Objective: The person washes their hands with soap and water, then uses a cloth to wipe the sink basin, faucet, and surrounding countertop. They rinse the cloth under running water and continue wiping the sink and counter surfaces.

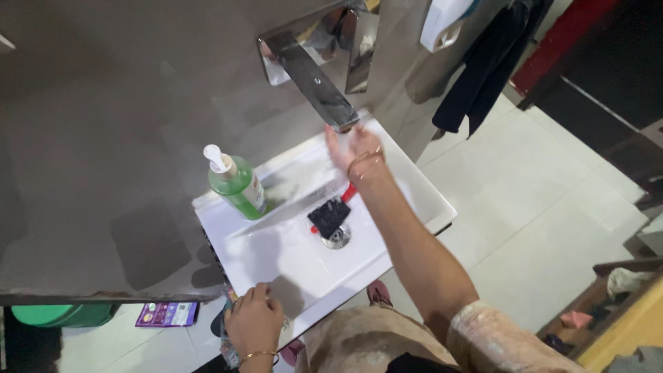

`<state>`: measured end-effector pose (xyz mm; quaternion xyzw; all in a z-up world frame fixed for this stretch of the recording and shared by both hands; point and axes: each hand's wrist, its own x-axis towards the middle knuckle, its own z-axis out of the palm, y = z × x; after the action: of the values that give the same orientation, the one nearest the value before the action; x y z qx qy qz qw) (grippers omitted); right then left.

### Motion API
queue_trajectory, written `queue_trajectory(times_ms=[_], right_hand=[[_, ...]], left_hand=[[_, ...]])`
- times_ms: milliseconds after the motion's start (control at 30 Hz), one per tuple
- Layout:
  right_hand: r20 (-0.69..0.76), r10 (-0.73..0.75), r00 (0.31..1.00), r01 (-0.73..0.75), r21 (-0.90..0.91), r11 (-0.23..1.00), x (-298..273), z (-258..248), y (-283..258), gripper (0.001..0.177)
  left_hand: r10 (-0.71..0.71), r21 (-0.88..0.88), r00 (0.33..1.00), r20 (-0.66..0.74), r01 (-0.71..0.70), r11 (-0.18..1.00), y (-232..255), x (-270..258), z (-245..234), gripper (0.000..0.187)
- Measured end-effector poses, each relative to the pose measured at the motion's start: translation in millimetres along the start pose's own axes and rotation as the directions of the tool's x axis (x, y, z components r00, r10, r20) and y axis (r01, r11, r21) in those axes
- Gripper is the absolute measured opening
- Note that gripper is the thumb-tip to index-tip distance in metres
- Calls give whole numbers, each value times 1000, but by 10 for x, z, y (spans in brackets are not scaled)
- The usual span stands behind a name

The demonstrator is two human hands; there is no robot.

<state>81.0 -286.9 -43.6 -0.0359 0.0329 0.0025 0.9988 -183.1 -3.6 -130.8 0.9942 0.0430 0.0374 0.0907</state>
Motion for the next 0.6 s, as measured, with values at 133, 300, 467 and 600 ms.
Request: queue_trajectory(times_ms=[133, 300, 467, 600], right_hand=[[319, 45, 947, 206, -708, 676, 25, 937, -89, 43], [636, 367, 679, 676, -736, 24, -150, 1003, -359, 46], [-217, 71, 974, -194, -620, 760, -273, -413, -177, 35], [-545, 344, 765, -417, -11, 909, -544, -1711, 139, 22]], left_hand=[[46, -15, 984, 172, -44, 999, 151, 228, -140, 25], [46, -37, 950, 310, -36, 999, 493, 507, -354, 28], [91, -221, 965, 248, -35, 975, 679, 466, -479, 24], [118, -279, 936, 332, -22, 960, 835, 466, -502, 27]])
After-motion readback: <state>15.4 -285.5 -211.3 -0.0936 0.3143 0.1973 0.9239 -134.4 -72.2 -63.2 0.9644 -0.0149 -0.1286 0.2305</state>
